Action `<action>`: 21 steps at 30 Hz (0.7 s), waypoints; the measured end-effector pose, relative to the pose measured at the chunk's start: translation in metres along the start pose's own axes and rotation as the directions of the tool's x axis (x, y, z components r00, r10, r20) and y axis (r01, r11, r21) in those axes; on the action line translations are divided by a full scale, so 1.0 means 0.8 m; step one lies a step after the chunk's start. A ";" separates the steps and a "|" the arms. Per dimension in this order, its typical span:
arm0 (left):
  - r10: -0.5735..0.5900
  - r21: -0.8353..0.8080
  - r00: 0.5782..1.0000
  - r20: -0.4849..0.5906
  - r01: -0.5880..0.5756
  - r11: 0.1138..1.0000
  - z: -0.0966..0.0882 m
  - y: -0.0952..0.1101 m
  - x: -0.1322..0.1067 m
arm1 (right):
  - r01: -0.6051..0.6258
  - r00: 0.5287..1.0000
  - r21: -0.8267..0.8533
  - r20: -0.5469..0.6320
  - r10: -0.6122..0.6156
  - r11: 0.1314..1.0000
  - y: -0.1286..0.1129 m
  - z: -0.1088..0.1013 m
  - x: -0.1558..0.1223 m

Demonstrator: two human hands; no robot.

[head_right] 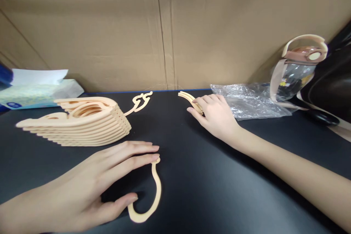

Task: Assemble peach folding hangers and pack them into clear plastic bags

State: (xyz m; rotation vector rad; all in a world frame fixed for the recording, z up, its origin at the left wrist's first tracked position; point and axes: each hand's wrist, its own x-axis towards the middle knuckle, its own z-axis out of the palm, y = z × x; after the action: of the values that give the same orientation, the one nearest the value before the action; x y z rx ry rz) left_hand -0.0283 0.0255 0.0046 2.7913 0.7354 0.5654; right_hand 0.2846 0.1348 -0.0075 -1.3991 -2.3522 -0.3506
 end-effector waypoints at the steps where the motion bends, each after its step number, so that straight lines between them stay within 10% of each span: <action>1: 0.000 0.004 1.000 0.005 0.000 1.000 -0.001 0.001 0.000 | 0.000 1.000 -0.012 -0.004 0.000 1.000 0.001 0.001 0.000; 21: -0.008 0.016 1.000 0.022 0.008 1.000 -0.001 0.002 0.002 | -0.028 0.998 -0.091 0.052 0.032 0.995 0.016 -0.005 0.001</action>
State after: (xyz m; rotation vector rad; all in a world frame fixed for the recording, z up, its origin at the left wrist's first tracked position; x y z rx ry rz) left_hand -0.0263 0.0250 0.0062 2.8033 0.7500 0.5289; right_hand 0.2960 0.1399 -0.0032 -1.5010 -2.3821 -0.4207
